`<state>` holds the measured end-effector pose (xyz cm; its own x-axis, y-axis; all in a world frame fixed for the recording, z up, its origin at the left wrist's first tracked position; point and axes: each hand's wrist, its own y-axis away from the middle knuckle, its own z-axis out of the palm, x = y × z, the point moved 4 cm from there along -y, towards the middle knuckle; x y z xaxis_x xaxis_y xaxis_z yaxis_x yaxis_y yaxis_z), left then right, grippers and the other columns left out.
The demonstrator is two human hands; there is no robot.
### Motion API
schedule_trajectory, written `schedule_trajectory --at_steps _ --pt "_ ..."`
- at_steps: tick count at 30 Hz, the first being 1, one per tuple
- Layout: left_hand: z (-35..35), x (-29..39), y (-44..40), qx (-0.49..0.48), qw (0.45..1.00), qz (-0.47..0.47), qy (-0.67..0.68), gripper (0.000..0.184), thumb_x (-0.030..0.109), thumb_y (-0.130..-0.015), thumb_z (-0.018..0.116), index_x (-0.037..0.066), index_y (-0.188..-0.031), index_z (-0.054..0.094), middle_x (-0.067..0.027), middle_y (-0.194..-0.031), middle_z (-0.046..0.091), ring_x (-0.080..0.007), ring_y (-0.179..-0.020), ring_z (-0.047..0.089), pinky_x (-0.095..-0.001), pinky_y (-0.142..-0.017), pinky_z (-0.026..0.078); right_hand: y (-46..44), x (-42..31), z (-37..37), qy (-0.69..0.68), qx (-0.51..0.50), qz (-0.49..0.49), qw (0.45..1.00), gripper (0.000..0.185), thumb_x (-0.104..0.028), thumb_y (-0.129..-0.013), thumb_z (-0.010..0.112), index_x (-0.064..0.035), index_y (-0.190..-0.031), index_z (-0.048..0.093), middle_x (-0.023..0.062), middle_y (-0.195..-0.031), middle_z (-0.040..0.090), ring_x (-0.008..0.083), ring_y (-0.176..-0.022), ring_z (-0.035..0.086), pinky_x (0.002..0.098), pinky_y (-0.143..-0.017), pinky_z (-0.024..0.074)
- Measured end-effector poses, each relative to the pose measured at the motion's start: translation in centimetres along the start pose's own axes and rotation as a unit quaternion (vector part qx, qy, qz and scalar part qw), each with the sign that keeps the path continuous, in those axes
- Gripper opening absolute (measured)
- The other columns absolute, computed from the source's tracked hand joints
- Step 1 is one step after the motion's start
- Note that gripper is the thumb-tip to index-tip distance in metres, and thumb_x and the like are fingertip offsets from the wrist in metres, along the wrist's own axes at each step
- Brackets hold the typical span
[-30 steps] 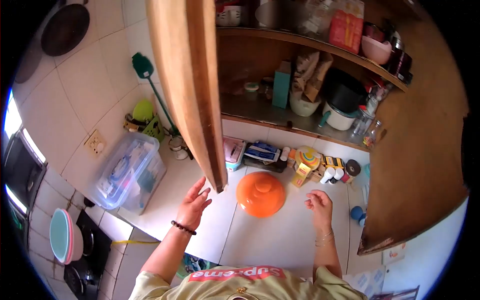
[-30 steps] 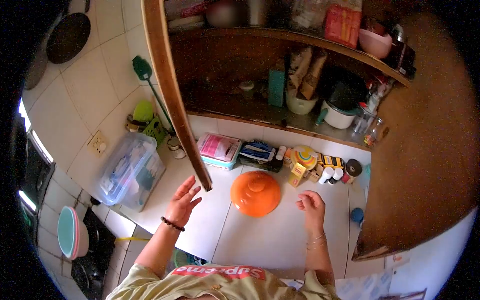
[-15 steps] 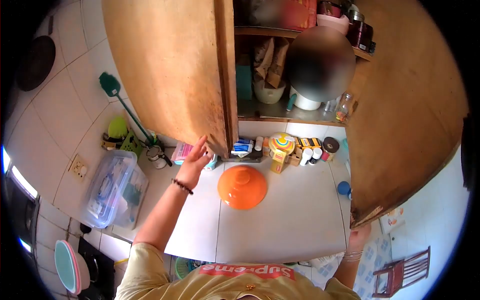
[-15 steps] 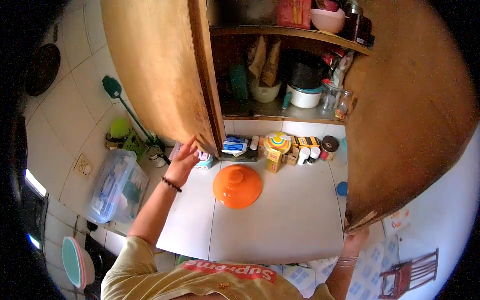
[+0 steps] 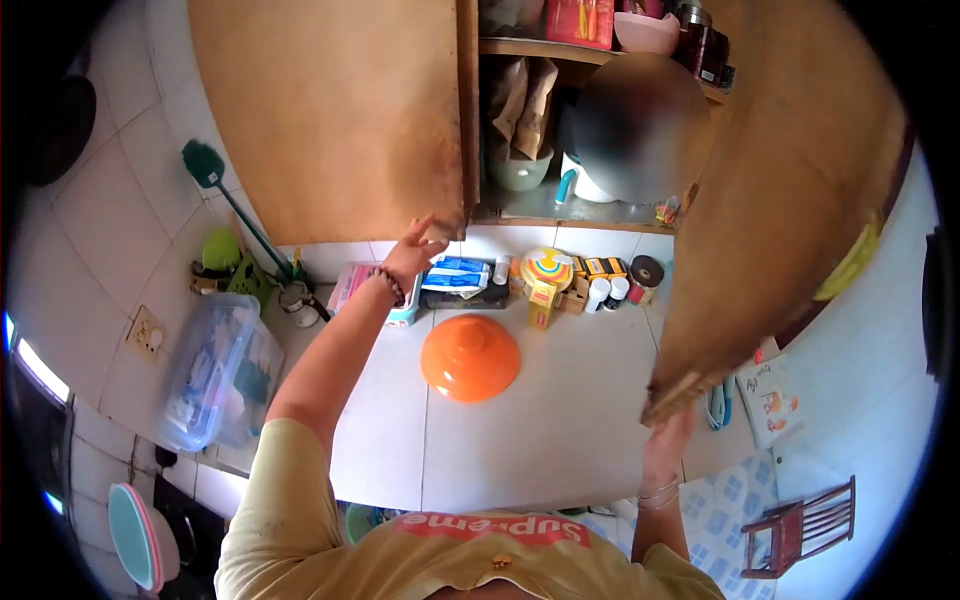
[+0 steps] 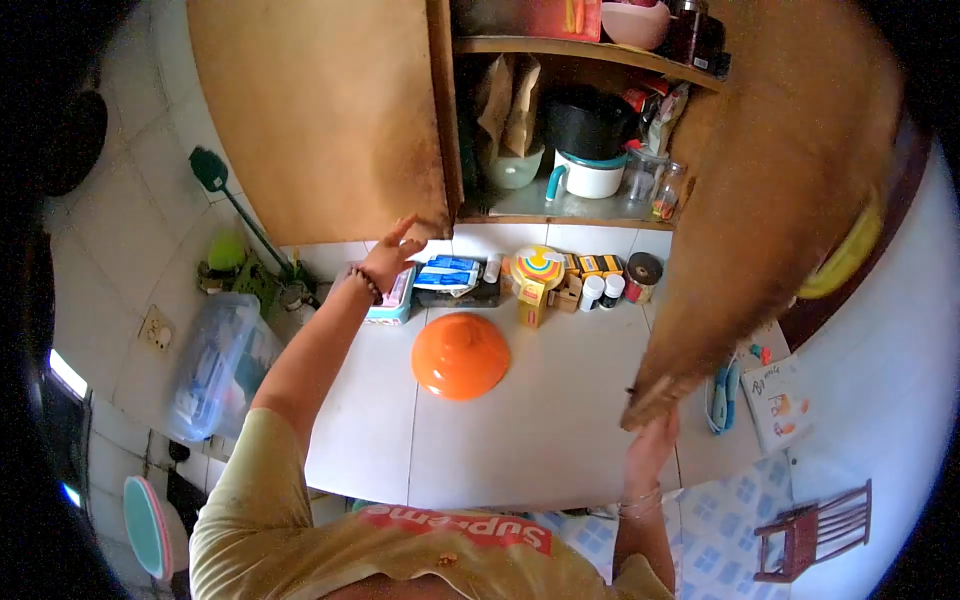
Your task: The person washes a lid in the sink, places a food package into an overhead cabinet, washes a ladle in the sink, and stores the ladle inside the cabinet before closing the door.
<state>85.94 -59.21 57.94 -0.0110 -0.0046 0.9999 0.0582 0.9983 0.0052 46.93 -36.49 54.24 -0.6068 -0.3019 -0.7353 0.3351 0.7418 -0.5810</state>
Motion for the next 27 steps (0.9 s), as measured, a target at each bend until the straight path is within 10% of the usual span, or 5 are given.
schedule_trajectory --at_steps 2,10,11,16,27 --pt "0.2 0.7 -0.3 0.017 0.998 0.01 -0.059 0.067 0.018 -0.073 0.061 0.014 -0.128 0.023 -0.0069 -0.137 -0.004 -0.0247 -0.118 0.027 -0.0365 -0.083 0.036 -0.1 -0.2 2.2 -0.289 -0.011 0.185 0.939 0.034 -0.021 -0.083 0.04 0.002 -0.108 0.044 0.01 -0.11 0.048 0.0193 -0.101 0.045 0.0303 -0.084 0.035" --pt "0.2 -0.5 0.4 0.003 0.998 0.002 -0.062 0.073 0.022 -0.07 0.063 0.01 -0.128 0.02 -0.0114 -0.136 0.01 -0.0216 -0.104 0.044 -0.0286 -0.076 0.042 -2.0 -2.6 2.8 -0.205 -0.096 0.068 0.972 0.029 -0.019 -0.086 0.031 -0.0031 -0.107 0.044 0.009 -0.108 0.049 0.0172 -0.099 0.046 0.029 -0.082 0.0346" --pt "0.0 -2.1 0.4 0.031 0.997 0.014 -0.064 0.061 0.014 -0.076 0.057 0.018 -0.128 0.025 0.0006 -0.085 0.054 -0.0077 -0.078 0.047 -0.0215 -0.065 0.039 -2.0 -2.1 2.8 -0.208 -0.108 0.073 0.969 0.029 -0.02 -0.086 0.032 -0.0029 -0.106 0.044 0.0089 -0.108 0.05 0.0171 -0.098 0.046 0.0288 -0.082 0.0348" --pt "0.6 -4.0 5.2 0.059 0.981 0.006 -0.187 0.062 0.018 -0.074 0.059 0.016 -0.127 0.027 -0.0067 -0.128 0.028 -0.0142 -0.098 0.044 -0.0274 -0.074 0.042 -2.4 -0.7 4.2 -0.227 -0.188 0.095 0.951 0.03 -0.021 -0.083 0.039 -0.003 -0.106 0.045 0.008 -0.106 0.05 0.0168 -0.096 0.046 0.0295 -0.081 0.0353" --pt "5.1 -10.6 27.6 0.043 0.993 -0.096 -0.056 0.044 0.017 -0.078 0.054 0.004 -0.117 0.04 -0.0076 -0.112 0.047 -0.0132 -0.101 0.044 -0.0273 -0.086 0.036 -5.9 -8.4 16.1 -0.172 -0.364 -0.352 0.845 0.054 -0.011 -0.064 0.061 -0.0022 -0.113 0.039 0.0143 -0.122 0.037 0.0299 -0.11 0.037 0.0367 -0.09 0.0324"
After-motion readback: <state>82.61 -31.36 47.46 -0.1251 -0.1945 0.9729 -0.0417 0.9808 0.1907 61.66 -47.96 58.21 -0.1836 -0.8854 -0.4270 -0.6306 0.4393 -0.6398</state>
